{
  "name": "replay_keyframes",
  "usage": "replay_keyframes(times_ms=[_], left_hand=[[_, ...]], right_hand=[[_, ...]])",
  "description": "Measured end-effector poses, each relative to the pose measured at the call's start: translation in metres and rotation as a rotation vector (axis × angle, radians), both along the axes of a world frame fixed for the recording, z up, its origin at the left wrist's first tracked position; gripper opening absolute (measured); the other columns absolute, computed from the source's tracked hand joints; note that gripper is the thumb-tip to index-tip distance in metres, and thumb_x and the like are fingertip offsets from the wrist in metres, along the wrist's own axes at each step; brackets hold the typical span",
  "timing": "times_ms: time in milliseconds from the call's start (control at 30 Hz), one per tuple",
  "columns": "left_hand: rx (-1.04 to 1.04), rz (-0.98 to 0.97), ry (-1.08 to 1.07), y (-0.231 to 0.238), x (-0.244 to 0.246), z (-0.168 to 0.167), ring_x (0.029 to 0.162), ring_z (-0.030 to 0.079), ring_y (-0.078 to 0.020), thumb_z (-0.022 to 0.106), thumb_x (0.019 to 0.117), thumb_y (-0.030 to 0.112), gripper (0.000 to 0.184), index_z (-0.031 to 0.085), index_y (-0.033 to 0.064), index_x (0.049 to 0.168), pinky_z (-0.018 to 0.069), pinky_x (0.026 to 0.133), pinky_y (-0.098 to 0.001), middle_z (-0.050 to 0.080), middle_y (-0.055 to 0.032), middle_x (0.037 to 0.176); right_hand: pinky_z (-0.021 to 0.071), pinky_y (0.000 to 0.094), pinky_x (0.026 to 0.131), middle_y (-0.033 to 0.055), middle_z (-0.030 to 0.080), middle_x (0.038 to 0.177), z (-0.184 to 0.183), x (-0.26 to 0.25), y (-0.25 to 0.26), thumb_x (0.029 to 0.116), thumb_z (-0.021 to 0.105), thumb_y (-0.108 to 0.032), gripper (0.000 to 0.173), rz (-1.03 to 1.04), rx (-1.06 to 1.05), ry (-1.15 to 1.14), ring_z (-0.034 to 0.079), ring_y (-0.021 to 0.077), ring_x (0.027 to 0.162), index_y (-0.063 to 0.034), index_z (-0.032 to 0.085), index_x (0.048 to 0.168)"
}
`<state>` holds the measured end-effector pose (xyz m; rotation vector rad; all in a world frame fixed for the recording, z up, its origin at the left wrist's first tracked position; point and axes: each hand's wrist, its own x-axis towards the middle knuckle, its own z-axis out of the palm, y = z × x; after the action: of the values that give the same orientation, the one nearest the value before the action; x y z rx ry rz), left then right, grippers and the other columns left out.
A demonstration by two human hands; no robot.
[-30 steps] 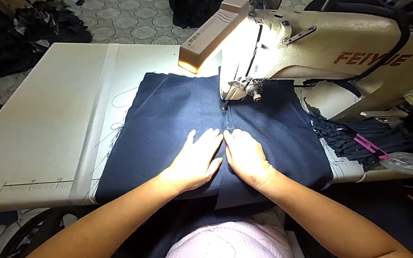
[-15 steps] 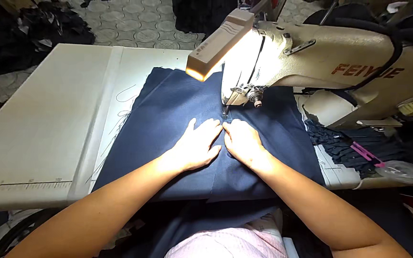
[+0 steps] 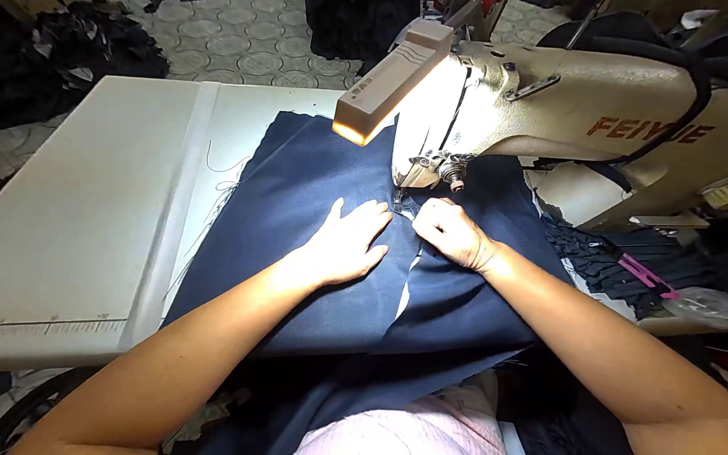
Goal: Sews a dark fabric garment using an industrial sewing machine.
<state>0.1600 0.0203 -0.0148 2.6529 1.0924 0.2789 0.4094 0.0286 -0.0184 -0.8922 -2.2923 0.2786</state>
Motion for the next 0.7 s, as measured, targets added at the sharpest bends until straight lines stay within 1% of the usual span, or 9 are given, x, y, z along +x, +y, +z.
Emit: replay_keyframes(times_ms=[67,100,133,200,267,333,500,600,700], left_hand=[[-0.036,0.121,0.045,-0.018,0.011,0.007,0.156,0.026,-0.0316,0.038,0.1075,0.033,0.054,0.043,0.008,0.156,0.0115,0.117,-0.0758,0.038,-0.0094,0.164],[-0.054,0.187,0.063,-0.03,0.019,0.009,0.156,0.024,-0.0333,0.038,0.1079,0.031,0.053,0.043,0.0082,0.156,0.0129,0.115,-0.0768,0.037,-0.0095,0.164],[-0.074,0.242,0.07,-0.041,0.025,0.01,0.157,0.022,-0.0345,0.038,0.1085,0.031,0.053,0.042,0.0079,0.156,0.0133,0.114,-0.0779,0.036,-0.0099,0.165],[-0.094,0.294,0.064,-0.055,0.032,0.007,0.158,0.018,-0.0358,0.037,0.1093,0.032,0.054,0.04,0.0088,0.158,0.0112,0.113,-0.0804,0.032,-0.0098,0.167],[-0.111,0.285,0.065,-0.057,0.03,0.006,0.159,0.015,-0.0338,0.035,0.1094,0.034,0.055,0.037,0.0139,0.16,0.007,0.113,-0.0809,0.029,-0.007,0.169],[-0.099,0.234,0.078,-0.053,0.023,0.004,0.159,0.013,-0.0343,0.031,0.1092,0.035,0.054,0.036,0.0207,0.161,0.0053,0.111,-0.0824,0.028,-0.0058,0.17],[-0.023,0.14,0.039,-0.043,0.009,-0.002,0.158,0.018,-0.0359,0.031,0.1071,0.035,0.053,0.044,0.0239,0.157,0.0069,0.109,-0.0842,0.036,-0.0025,0.166],[0.037,0.09,-0.008,-0.034,0.0,-0.006,0.156,0.025,-0.0364,0.032,0.1061,0.035,0.052,0.05,0.0242,0.154,0.0101,0.109,-0.0846,0.042,-0.0034,0.163],[0.003,0.037,0.017,-0.018,-0.009,-0.002,0.157,0.023,-0.0347,0.033,0.1062,0.035,0.052,0.049,0.0253,0.155,0.0073,0.11,-0.0834,0.04,-0.0012,0.164]], right_hand=[[0.052,0.0411,0.069,0.0095,0.063,0.071,0.013,-0.016,-0.013,0.1017,0.055,-0.017,0.025,-0.217,-0.129,-0.039,0.062,0.0216,0.068,0.0019,0.07,0.096],[0.0536,0.0433,0.065,0.0115,0.064,0.07,0.017,-0.023,-0.018,0.0993,0.061,-0.014,0.019,-0.305,-0.16,-0.049,0.063,0.0242,0.065,0.0024,0.071,0.097],[0.0543,0.0471,0.065,0.014,0.065,0.071,0.019,-0.029,-0.022,0.0959,0.064,-0.009,0.014,-0.365,-0.168,-0.068,0.065,0.0279,0.066,0.0029,0.071,0.094],[0.0549,0.0523,0.068,0.0164,0.067,0.076,0.019,-0.034,-0.03,0.0933,0.065,-0.005,0.01,-0.425,-0.123,-0.129,0.068,0.0329,0.073,0.0012,0.072,0.088],[0.055,0.0571,0.082,0.0198,0.073,0.089,0.016,-0.037,-0.037,0.0944,0.062,-0.005,0.016,-0.45,-0.084,-0.18,0.071,0.038,0.089,0.0007,0.077,0.097],[0.053,0.0572,0.087,0.0197,0.072,0.095,0.009,-0.038,-0.041,0.0962,0.06,-0.007,0.021,-0.452,-0.05,-0.238,0.069,0.0386,0.098,-0.0006,0.078,0.105],[0.054,0.0523,0.081,0.0176,0.07,0.092,0.008,-0.04,-0.045,0.0938,0.061,-0.004,0.02,-0.408,0.004,-0.315,0.067,0.0372,0.096,-0.0008,0.079,0.103],[0.0542,0.0521,0.082,0.0174,0.071,0.092,0.008,-0.041,-0.042,0.095,0.061,-0.006,0.021,-0.408,-0.036,-0.284,0.068,0.0365,0.095,-0.002,0.08,0.102],[0.0547,0.0514,0.087,0.0184,0.072,0.093,0.006,-0.041,-0.033,0.0962,0.059,-0.006,0.023,-0.4,-0.057,-0.234,0.069,0.0367,0.098,-0.0021,0.08,0.103]])
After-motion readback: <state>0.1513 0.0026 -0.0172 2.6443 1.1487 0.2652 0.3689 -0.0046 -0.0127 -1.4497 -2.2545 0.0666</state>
